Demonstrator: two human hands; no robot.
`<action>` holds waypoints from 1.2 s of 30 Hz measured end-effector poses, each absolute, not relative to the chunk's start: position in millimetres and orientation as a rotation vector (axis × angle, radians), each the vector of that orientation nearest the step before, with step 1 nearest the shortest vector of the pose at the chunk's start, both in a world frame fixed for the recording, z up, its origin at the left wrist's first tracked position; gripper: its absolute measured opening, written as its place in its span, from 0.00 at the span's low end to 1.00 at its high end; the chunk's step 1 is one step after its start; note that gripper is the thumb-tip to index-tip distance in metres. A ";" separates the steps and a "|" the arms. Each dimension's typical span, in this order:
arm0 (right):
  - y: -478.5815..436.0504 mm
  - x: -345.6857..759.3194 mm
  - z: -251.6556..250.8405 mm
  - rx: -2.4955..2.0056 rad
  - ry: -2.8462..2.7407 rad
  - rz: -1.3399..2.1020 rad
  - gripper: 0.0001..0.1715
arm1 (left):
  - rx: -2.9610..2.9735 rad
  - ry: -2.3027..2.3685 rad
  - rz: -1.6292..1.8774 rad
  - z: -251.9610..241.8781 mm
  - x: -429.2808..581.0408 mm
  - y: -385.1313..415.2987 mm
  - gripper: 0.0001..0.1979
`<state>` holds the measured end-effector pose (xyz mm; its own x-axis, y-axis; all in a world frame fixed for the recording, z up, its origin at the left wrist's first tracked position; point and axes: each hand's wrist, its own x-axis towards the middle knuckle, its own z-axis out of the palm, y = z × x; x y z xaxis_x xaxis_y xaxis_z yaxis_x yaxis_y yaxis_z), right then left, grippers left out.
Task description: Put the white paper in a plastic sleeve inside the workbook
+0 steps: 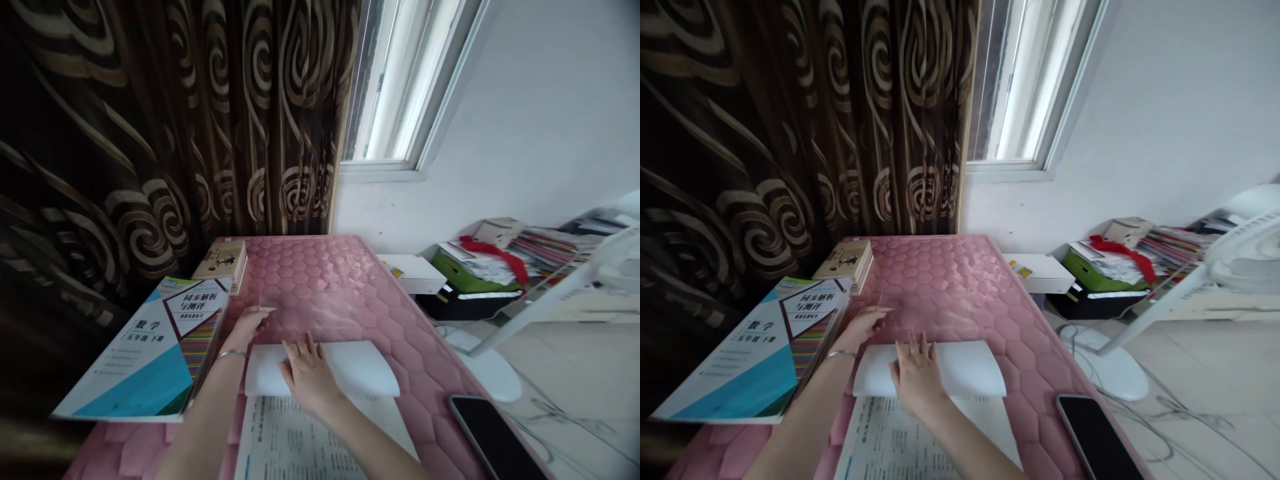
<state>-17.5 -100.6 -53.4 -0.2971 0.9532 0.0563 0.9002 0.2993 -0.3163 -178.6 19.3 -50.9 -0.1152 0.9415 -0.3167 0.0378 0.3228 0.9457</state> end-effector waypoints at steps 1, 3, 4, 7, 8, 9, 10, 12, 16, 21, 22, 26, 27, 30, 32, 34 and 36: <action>-101.3 -15.6 -53.3 -1.720 -2.316 0.325 0.30 | 0.935 1.420 0.998 -47.9 -180.3 13.6 0.05; -103.7 -13.0 -53.1 -1.783 -2.290 0.325 0.30 | 0.898 1.341 0.972 -45.1 -184.0 -1.2 0.06; -105.5 -12.3 -53.4 -1.814 -2.287 0.327 0.30 | 0.878 1.300 0.967 -45.6 -186.1 -9.3 0.07; -114.1 -12.1 -55.7 -1.843 -2.312 0.318 0.30 | 0.823 1.128 0.960 -53.3 -193.0 -31.7 0.14; -117.7 -12.3 -56.5 -1.835 -2.321 0.310 0.30 | 0.813 1.059 0.965 -56.7 -195.4 -37.6 0.17; -121.4 -12.3 -56.8 -1.822 -2.325 0.301 0.30 | 0.806 0.989 0.972 -59.8 -197.7 -42.6 0.21; -125.1 -12.3 -56.5 -1.804 -2.322 0.289 0.30 | 0.801 0.926 0.982 -62.3 -199.8 -46.7 0.24; -131.2 -12.5 -53.3 -1.773 -2.306 0.260 0.30 | 0.803 0.843 0.997 -64.2 -203.3 -52.4 0.30; -133.0 -15.3 -39.8 -1.792 -2.298 0.242 0.29 | 0.855 0.767 1.028 -58.1 -206.4 -55.7 0.35; -119.5 -19.3 -31.3 -1.864 -2.326 0.287 0.31 | 0.991 0.766 1.057 -48.8 -206.0 -49.6 0.36; -118.2 -19.0 -31.1 -1.865 -2.323 0.290 0.30 | 1.004 0.770 1.053 -48.4 -206.0 -48.5 0.37; -122.8 -13.9 -27.8 -1.782 -2.289 0.213 0.20 | 0.965 0.788 1.043 -53.3 -206.3 -49.5 0.41; -124.5 -12.1 -26.6 -1.750 -2.276 0.190 0.17 | 0.946 0.794 1.047 -55.7 -206.0 -50.8 0.41; -123.5 -7.2 -25.6 -1.748 -2.200 0.139 0.17 | 0.930 0.843 1.067 -63.6 -203.6 -54.5 0.39; -116.7 -5.2 -28.8 -1.825 -2.151 0.120 0.18 | 0.983 0.943 1.101 -68.1 -201.8 -55.3 0.32; -107.9 -4.4 -34.5 -1.905 -2.144 0.120 0.18 | 1.089 1.111 1.145 -71.5 -200.1 -54.7 0.23; -100.6 -4.9 -40.3 -1.956 -2.158 0.131 0.18 | 1.215 1.305 1.173 -74.1 -198.0 -54.4 0.14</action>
